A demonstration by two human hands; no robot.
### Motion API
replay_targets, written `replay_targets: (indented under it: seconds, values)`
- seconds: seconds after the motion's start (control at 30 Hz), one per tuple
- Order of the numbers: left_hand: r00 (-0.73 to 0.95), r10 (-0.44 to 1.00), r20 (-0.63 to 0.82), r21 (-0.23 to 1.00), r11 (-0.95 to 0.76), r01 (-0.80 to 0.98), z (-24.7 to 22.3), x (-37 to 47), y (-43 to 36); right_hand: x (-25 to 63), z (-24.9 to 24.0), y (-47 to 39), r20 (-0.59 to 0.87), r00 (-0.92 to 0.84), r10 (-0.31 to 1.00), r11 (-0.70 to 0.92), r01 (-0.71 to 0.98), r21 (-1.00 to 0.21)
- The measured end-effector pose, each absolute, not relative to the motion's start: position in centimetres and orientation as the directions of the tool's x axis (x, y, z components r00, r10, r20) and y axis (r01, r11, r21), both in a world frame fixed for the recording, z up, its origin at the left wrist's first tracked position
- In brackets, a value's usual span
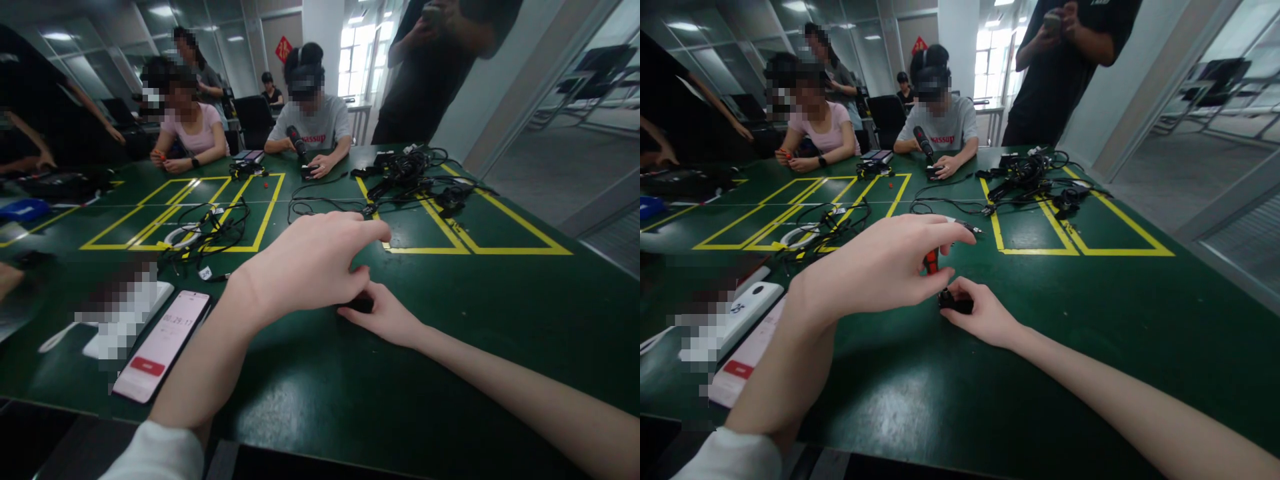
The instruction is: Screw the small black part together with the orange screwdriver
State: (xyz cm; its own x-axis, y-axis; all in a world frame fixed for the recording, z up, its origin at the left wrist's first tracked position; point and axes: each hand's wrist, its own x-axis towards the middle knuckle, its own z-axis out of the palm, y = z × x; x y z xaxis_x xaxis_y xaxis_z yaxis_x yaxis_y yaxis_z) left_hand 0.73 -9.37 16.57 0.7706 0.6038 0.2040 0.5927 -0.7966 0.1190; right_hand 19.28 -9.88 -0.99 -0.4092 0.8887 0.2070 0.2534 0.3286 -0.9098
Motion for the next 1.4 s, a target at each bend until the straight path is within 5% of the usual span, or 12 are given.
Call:
replay_targets:
  seconds: [1.4]
  values:
    - [0.775,0.594,0.215,0.088,-0.802,0.591,16.47,0.66,-9.29,19.2,-1.02,-9.91,0.19,-0.413,0.89,0.314,0.254,-0.915]
